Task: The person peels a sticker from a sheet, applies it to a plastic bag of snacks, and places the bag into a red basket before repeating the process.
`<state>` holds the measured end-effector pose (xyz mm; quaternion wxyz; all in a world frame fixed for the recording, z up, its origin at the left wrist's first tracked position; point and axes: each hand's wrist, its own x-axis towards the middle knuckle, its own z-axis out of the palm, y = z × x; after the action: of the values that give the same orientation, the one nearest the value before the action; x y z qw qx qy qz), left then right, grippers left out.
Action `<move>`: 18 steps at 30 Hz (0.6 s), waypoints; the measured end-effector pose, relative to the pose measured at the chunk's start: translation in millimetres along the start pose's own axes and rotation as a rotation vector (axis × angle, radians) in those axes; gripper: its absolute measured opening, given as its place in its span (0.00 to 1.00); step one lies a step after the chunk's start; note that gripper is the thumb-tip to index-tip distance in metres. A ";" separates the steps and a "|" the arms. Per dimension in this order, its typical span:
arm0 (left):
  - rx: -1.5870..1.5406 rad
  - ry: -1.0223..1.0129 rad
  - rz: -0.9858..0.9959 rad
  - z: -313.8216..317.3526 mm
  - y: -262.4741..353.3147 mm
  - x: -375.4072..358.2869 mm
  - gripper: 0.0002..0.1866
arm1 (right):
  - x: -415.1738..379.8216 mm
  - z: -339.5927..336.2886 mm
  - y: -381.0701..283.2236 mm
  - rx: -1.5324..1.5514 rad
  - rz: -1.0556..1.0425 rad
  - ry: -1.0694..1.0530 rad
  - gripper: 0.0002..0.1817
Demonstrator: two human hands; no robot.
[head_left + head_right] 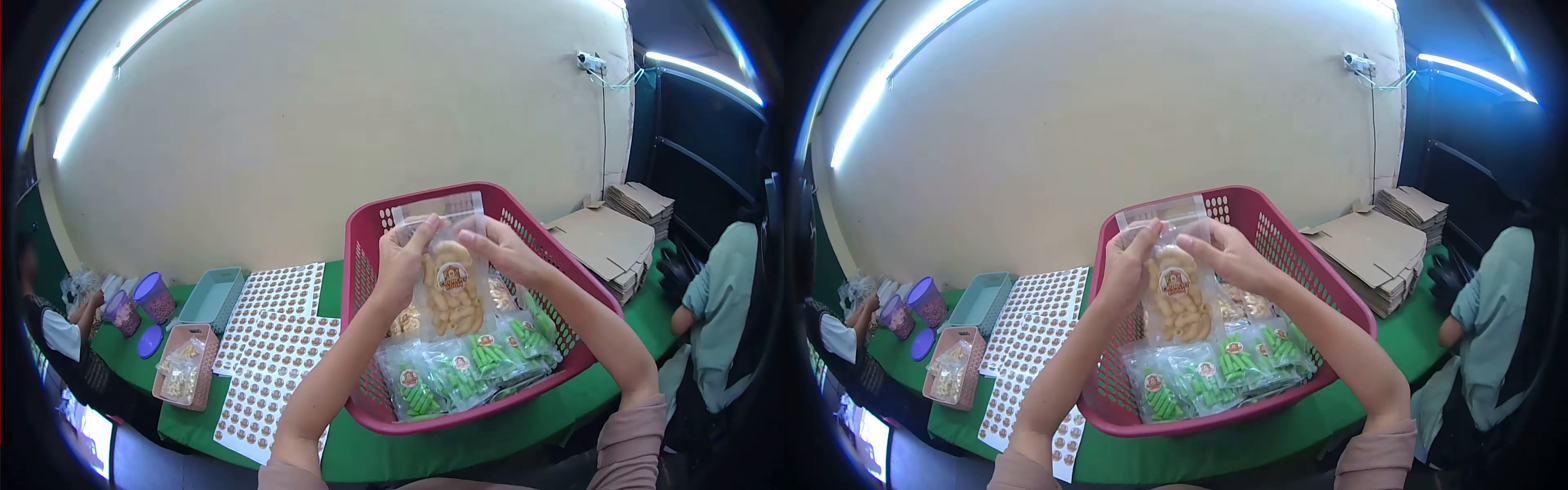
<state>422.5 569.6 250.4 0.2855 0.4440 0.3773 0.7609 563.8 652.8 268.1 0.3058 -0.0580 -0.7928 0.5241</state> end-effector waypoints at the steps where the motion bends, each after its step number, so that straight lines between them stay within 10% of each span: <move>1: 0.002 0.001 0.005 -0.2 -4.1 2.8 0.11 | 5.4 -4.0 4.1 -0.001 -0.005 -0.003 0.19; 18: 0.321 -0.081 -0.127 -5.9 -43.4 -0.6 0.09 | 9.4 -10.5 39.5 -0.482 -0.231 0.154 0.09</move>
<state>421.9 591.2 212.3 0.2732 0.4894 0.5096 0.6528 552.9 682.5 240.6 0.4002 -0.0778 -0.8704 0.2759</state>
